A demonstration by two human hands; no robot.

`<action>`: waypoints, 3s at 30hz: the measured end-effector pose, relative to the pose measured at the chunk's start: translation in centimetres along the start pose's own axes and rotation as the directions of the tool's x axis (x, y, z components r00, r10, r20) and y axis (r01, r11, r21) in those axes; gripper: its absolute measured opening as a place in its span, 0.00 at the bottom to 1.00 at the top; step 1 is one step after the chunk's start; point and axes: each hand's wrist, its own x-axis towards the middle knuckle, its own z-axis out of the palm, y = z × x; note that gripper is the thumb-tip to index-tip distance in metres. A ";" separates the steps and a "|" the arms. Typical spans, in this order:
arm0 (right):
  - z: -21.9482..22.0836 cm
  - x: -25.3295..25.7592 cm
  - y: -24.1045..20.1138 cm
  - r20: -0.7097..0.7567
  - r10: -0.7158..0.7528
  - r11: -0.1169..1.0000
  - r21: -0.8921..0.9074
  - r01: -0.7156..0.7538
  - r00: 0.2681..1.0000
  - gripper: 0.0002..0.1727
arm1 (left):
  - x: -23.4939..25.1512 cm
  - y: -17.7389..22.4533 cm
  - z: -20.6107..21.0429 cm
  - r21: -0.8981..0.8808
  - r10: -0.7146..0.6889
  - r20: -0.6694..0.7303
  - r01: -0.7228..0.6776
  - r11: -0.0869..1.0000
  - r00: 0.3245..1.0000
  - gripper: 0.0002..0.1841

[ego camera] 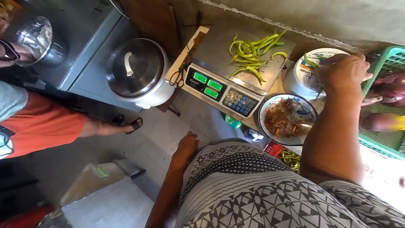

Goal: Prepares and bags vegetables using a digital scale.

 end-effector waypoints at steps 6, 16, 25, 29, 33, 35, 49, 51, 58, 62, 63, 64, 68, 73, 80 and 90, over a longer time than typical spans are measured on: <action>1.3 0.6 0.5 -0.039 0.024 0.999 0.038 -0.023 0.999 0.21 | 0.7 0.9 -0.3 0.035 0.037 0.001 -0.037 0.999 0.999 0.21; -1.8 0.7 -4.4 -0.360 -0.407 0.826 0.247 0.506 0.840 0.21 | 0.6 0.5 -0.1 0.030 0.021 0.013 -0.021 0.999 1.000 0.22; 3.2 2.1 -13.5 0.050 -0.645 0.753 0.212 0.623 0.763 0.14 | -1.2 -0.4 0.5 -0.060 -0.057 -0.044 0.055 0.997 0.997 0.21; 0.9 1.5 -11.5 0.019 -0.585 0.792 0.229 0.566 0.811 0.18 | -2.5 -1.7 1.6 -0.105 -0.100 -0.035 0.096 0.990 0.994 0.21; -1.6 1.7 -5.7 0.031 -0.390 0.914 0.136 0.383 0.920 0.18 | -3.4 -2.5 2.1 -0.132 -0.120 -0.026 0.115 0.985 0.992 0.21; -2.4 1.6 -2.7 0.054 -0.248 0.968 0.047 0.246 0.967 0.22 | -3.4 -2.3 1.9 -0.123 -0.120 -0.016 0.117 0.985 0.993 0.22; 0.0 0.3 1.2 0.050 0.039 0.999 -0.023 -0.038 0.998 0.37 | 0.1 1.0 0.1 0.034 0.017 0.043 -0.018 0.999 0.999 0.22; 0.1 0.2 0.7 0.060 0.064 0.997 -0.050 -0.062 0.996 0.36 | 0.3 1.2 -0.1 0.037 0.019 0.048 -0.021 0.999 0.999 0.22; 0.1 0.8 0.3 0.080 0.102 0.991 -0.094 -0.095 0.992 0.29 | 0.5 1.3 0.1 0.018 0.019 0.043 -0.019 1.000 0.999 0.22; -0.2 0.7 0.4 0.070 0.094 0.993 -0.083 -0.088 0.993 0.29 | 0.4 0.9 0.4 -0.005 0.017 0.045 -0.017 1.000 0.999 0.23; -0.1 0.8 0.5 0.072 0.083 0.993 -0.086 -0.077 0.994 0.29 | 0.3 0.8 0.5 -0.013 0.018 0.042 -0.018 1.000 0.999 0.23; 0.1 0.8 0.6 0.077 0.068 0.994 -0.097 -0.060 0.995 0.28 | 0.2 0.7 0.6 -0.019 0.018 0.039 -0.017 1.000 0.999 0.22; 0.6 1.0 0.8 0.079 0.043 0.994 -0.107 -0.034 0.996 0.25 | 0.1 0.4 0.7 -0.029 0.012 0.030 -0.011 1.000 0.999 0.22; 0.5 1.0 0.8 0.047 0.069 0.995 -0.070 -0.066 0.996 0.23 | 0.1 0.3 0.7 -0.016 0.006 0.039 -0.005 1.000 0.999 0.22; -1.2 0.3 0.2 -0.052 0.075 0.997 0.028 -0.074 0.996 0.22 | 0.1 0.6 0.4 -0.007 -0.002 0.058 0.002 1.000 0.998 0.22; -3.4 -1.6 -5.2 -0.248 -0.247 0.908 0.279 0.313 0.937 0.23 | 0.5 0.4 0.6 0.030 0.045 0.046 -0.047 0.998 0.998 0.22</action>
